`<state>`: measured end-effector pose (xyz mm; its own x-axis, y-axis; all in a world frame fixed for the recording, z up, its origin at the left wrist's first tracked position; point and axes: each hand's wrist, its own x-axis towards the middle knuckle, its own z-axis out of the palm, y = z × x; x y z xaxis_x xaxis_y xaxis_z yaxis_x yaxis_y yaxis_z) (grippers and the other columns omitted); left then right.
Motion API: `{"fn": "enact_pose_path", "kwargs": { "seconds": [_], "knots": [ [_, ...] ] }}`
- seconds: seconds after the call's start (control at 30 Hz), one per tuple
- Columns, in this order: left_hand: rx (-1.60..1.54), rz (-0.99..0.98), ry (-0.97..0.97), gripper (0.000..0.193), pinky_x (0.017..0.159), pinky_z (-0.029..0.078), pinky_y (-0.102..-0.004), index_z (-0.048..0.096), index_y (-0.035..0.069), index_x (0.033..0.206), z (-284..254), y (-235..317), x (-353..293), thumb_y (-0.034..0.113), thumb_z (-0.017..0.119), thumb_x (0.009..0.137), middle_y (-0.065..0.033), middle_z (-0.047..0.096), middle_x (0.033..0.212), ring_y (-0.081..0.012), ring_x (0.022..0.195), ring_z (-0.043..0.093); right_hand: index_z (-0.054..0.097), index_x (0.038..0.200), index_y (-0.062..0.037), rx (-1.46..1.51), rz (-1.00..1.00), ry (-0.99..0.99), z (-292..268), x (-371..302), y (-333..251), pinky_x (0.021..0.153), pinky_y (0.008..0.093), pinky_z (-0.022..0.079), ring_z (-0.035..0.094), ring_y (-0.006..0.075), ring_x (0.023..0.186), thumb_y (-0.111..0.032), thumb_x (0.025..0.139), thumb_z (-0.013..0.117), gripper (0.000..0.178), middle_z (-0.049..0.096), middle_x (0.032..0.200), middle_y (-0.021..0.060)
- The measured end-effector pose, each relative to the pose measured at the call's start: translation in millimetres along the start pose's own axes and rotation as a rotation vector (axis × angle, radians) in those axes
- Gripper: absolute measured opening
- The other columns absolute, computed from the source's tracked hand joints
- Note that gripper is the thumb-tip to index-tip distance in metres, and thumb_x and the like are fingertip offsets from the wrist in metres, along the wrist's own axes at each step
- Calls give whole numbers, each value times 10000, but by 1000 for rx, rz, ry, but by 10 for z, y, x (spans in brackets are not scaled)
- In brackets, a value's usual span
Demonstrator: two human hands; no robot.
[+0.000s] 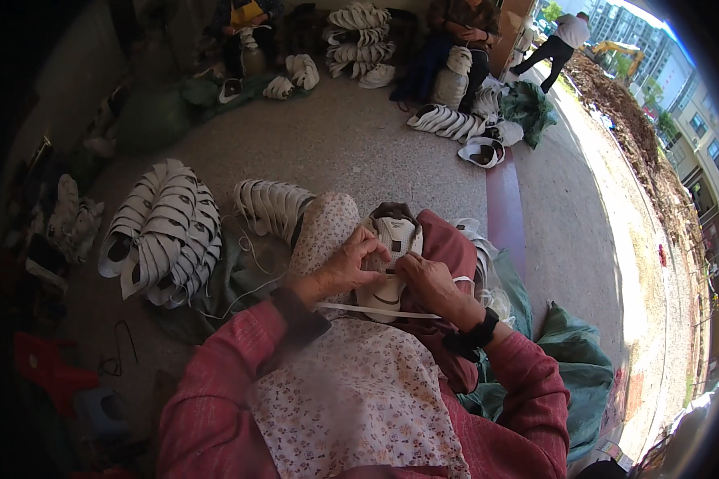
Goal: The person sits on the floor and threads white shoelaces through the eyelets of a white sneaker. They pull the laces tight, adjust the tongue, and repeat the lacing process on the same shoe multiple times.
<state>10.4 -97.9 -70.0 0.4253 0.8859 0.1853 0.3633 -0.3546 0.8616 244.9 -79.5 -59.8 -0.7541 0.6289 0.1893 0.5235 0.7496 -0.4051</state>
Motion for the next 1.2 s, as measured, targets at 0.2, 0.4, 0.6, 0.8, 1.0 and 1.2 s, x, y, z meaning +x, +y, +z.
{"fn": "enact_pose_path", "kwargs": {
  "seconds": [0.2,0.4,0.6,0.8,1.0,1.2],
  "knots": [
    [-7,-25,16,307,971,396,-294,681,87,1014,-1,21,-28,209,821,770,-30,386,1048,-174,1071,441,566,1068,-49,198,72,16,-165,10,-141,728,456,509,640,385,899,-125,932,575,156,628,961,161],
    [130,48,104,187,849,464,-300,673,38,926,71,74,-28,100,772,780,-50,426,1005,-183,964,515,568,1078,-37,272,-8,-87,-174,103,9,786,454,510,635,388,968,-115,917,576,179,642,998,183],
    [369,142,339,115,703,493,-324,631,6,845,-168,236,-169,24,729,788,-71,485,936,-185,769,575,608,1035,-11,809,347,-161,-200,-98,50,638,293,522,655,141,715,-128,928,644,163,679,906,76],
    [41,-253,897,124,786,523,-335,630,36,946,-1223,-159,-876,119,697,884,-72,587,1062,-200,904,628,625,1030,-1,674,516,-333,-603,-270,-89,488,244,475,596,85,574,-161,910,704,215,663,798,19],
    [-1294,-114,654,181,947,505,-376,581,52,1090,-990,-29,-615,201,496,1033,-81,626,1098,-219,1002,624,686,888,-35,1390,327,266,-617,-771,-11,951,326,461,614,151,993,-243,951,653,220,663,1015,89],
    [-1424,-216,544,92,523,358,-250,581,105,984,-1053,-10,-728,179,536,1014,30,445,681,-91,522,389,663,943,-41,2257,-87,1039,-793,-1535,357,1133,486,312,569,263,1148,-189,973,604,162,668,1045,80]
  ]
}}
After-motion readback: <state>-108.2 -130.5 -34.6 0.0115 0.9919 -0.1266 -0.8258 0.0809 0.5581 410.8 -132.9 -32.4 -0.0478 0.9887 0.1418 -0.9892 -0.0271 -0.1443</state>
